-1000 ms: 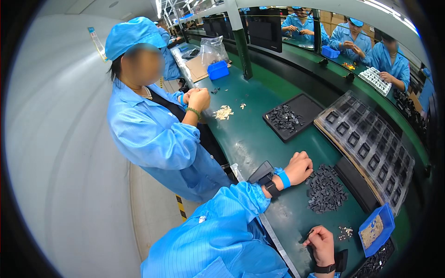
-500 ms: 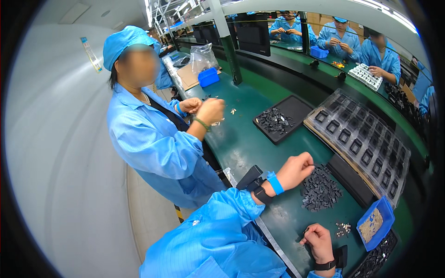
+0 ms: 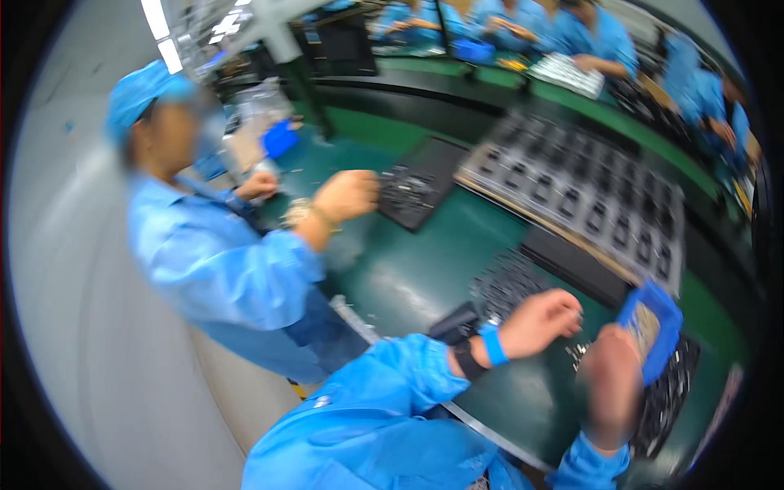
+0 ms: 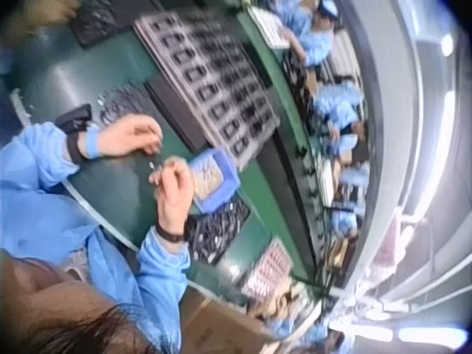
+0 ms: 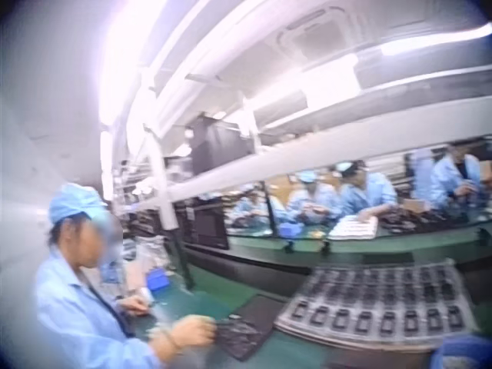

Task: Assembling small electronic and plastic components on a production line.

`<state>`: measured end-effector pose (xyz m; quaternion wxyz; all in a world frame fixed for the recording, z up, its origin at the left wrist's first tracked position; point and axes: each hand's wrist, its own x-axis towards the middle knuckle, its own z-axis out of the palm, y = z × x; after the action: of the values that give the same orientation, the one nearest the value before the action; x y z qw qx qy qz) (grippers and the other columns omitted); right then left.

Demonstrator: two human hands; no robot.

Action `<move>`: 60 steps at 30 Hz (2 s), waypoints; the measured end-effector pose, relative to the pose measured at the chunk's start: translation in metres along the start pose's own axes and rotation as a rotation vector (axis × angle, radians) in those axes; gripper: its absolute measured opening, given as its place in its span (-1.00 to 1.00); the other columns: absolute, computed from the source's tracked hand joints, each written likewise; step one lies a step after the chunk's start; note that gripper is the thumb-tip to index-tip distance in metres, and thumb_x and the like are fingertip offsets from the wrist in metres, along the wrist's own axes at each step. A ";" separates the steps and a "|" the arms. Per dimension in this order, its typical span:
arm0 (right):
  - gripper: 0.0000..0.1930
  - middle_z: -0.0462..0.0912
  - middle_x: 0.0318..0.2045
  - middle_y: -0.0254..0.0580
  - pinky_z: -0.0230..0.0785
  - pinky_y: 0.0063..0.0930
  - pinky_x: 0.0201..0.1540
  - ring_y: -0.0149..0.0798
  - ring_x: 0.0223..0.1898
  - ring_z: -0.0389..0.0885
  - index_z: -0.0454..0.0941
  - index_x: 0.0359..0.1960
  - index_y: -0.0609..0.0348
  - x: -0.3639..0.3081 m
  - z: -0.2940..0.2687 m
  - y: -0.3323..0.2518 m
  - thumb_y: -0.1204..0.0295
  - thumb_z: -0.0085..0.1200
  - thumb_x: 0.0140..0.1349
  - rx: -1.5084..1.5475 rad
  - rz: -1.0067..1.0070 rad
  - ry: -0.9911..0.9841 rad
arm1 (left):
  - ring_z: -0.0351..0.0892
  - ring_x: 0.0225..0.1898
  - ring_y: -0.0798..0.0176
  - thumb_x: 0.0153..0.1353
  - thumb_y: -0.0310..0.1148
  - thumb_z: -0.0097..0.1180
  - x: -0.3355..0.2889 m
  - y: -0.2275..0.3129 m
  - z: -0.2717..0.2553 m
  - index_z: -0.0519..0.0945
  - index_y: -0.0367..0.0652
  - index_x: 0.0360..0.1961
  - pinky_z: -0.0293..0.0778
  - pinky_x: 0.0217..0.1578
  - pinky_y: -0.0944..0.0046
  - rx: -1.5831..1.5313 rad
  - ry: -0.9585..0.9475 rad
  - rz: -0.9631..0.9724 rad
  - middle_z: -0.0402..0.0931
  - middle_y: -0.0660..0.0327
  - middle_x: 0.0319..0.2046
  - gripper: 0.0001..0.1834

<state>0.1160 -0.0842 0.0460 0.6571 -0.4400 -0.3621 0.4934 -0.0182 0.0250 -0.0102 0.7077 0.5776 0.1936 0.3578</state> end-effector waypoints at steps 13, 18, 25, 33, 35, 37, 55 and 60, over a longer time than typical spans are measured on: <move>-0.59 0.41 -0.28 -0.30 0.33 -0.63 -0.21 -0.51 -0.28 0.43 0.29 -0.05 0.20 0.015 -0.021 0.041 0.58 0.14 0.05 -0.164 -0.127 0.103 | 0.41 -0.35 0.40 0.26 -0.47 -0.08 -0.004 0.014 0.003 0.27 -0.24 0.07 0.37 -0.27 0.40 -0.085 -0.113 -0.275 0.43 0.24 -0.37 -0.65; -0.53 0.52 -0.21 -0.18 0.34 -0.60 -0.23 -0.45 -0.22 0.47 0.26 0.03 0.22 0.013 -0.021 0.039 0.57 0.13 0.07 -0.175 -0.110 -0.051 | 0.36 -0.41 0.45 0.27 -0.43 -0.08 -0.010 0.014 0.000 0.14 -0.17 0.12 0.32 -0.35 0.45 -0.215 -0.226 -0.348 0.40 0.25 -0.42 -0.58; -0.55 0.54 -0.25 -0.17 0.37 -0.55 -0.22 -0.42 -0.27 0.51 0.26 0.03 0.22 0.009 -0.020 0.042 0.60 0.10 0.09 -0.127 -0.093 -0.149 | 0.38 -0.41 0.44 0.27 -0.40 -0.08 -0.012 0.011 -0.005 0.18 -0.12 0.08 0.33 -0.38 0.45 -0.326 -0.204 -0.465 0.41 0.27 -0.40 -0.63; -0.53 0.52 -0.30 -0.17 0.38 -0.54 -0.23 -0.41 -0.30 0.51 0.21 0.00 0.22 0.011 -0.017 0.047 0.63 0.14 0.06 -0.159 -0.202 0.054 | 0.49 -0.35 0.44 0.18 -0.48 0.06 -0.012 0.014 0.004 0.51 -0.27 -0.19 0.43 -0.31 0.46 -0.046 -0.064 -0.216 0.54 0.24 -0.36 -0.83; -0.53 0.53 -0.31 -0.16 0.39 -0.54 -0.23 -0.41 -0.30 0.51 0.23 -0.01 0.23 0.010 -0.014 0.050 0.63 0.14 0.05 -0.231 -0.268 0.086 | 0.51 -0.37 0.44 0.17 -0.50 0.06 -0.014 0.014 0.007 0.54 -0.29 -0.21 0.45 -0.33 0.47 -0.029 -0.024 -0.216 0.55 0.24 -0.38 -0.84; -0.60 0.51 -0.29 -0.15 0.40 -0.54 -0.23 -0.42 -0.29 0.51 0.29 -0.07 0.25 0.011 -0.012 0.049 0.63 0.13 0.06 -0.246 -0.263 0.110 | 0.53 -0.37 0.44 0.16 -0.51 0.07 -0.014 0.012 0.006 0.55 -0.30 -0.21 0.47 -0.32 0.46 0.006 0.041 -0.174 0.56 0.22 -0.38 -0.83; -0.92 0.29 -0.20 -0.15 0.37 -0.67 -0.53 -0.41 -0.36 0.42 0.44 -0.50 0.28 0.007 -0.013 0.038 0.56 0.10 -0.02 -0.631 -0.225 0.241 | 0.56 -0.36 0.35 0.11 -0.62 0.07 -0.014 0.009 0.012 0.55 -0.36 -0.24 0.50 -0.32 0.42 0.258 0.081 -0.084 0.52 0.15 -0.35 -0.83; -0.90 0.30 -0.23 -0.13 0.39 -0.66 -0.56 -0.38 -0.35 0.43 0.44 -0.52 0.28 0.008 -0.010 0.040 0.57 0.12 -0.05 -0.648 -0.253 0.264 | 0.55 -0.37 0.39 0.10 -0.60 0.09 -0.014 0.010 0.013 0.57 -0.34 -0.26 0.47 -0.37 0.47 0.285 0.097 -0.081 0.51 0.17 -0.35 -0.85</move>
<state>0.1142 -0.0739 0.0051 0.5807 -0.6367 -0.4631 0.2072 -0.0218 0.0070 0.0004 0.6223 0.6460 0.2995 0.3251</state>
